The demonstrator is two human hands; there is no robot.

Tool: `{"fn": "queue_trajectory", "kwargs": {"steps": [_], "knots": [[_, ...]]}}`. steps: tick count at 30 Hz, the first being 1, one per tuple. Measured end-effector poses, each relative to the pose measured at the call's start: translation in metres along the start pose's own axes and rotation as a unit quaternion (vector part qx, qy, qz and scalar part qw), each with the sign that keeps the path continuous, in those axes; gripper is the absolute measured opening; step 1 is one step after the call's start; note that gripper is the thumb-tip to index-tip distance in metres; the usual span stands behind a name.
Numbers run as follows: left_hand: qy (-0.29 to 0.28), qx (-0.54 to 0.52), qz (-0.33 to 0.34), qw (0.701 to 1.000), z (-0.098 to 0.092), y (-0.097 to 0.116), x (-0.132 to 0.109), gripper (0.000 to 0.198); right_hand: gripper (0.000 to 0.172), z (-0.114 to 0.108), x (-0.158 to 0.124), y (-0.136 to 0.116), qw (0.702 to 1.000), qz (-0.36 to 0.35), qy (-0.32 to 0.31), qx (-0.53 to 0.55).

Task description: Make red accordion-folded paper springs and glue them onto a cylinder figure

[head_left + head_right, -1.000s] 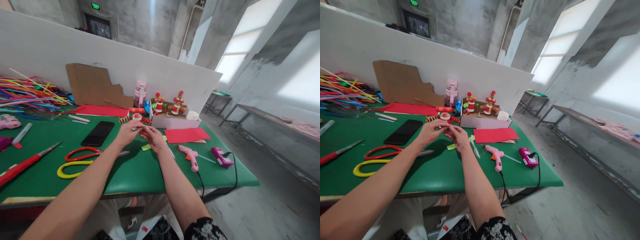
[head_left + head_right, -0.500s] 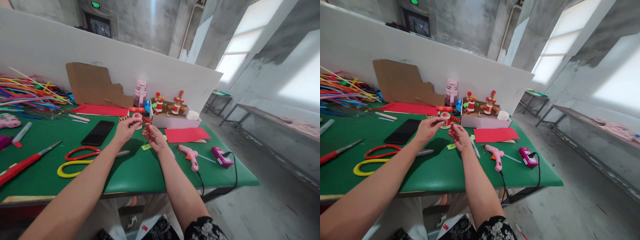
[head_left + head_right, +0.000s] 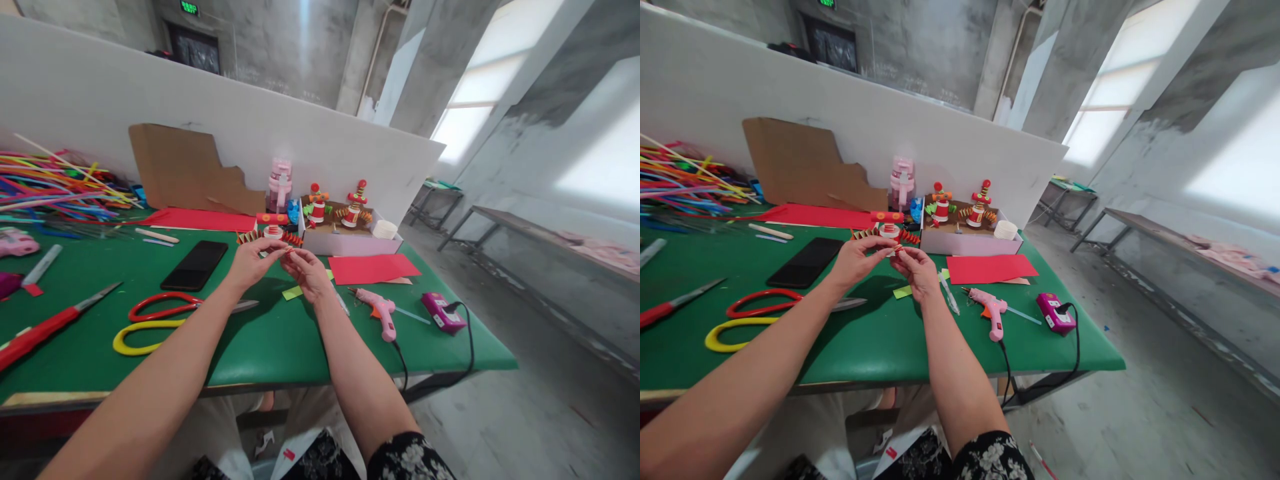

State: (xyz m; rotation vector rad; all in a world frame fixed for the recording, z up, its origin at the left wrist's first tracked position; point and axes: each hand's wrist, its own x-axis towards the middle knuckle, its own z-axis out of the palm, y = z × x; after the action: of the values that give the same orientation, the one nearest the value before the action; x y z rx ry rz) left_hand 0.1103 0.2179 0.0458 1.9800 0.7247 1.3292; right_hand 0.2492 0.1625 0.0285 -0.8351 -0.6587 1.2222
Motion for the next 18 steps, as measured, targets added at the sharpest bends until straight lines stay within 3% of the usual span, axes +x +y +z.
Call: {"fn": "queue_trajectory", "kwargs": {"steps": [4,18], "knots": [[-0.018,0.003,0.007,1.0,0.0016,-0.0009,-0.0006,0.025,0.027,0.0008,-0.0012,-0.0008,1.0,0.005,-0.006,0.003],[0.003,0.056,0.06,0.997,0.0011,-0.0058,-0.0019,0.023,0.023,0.001,-0.0045,-0.0033,0.999,0.027,-0.025,-0.008]]}}
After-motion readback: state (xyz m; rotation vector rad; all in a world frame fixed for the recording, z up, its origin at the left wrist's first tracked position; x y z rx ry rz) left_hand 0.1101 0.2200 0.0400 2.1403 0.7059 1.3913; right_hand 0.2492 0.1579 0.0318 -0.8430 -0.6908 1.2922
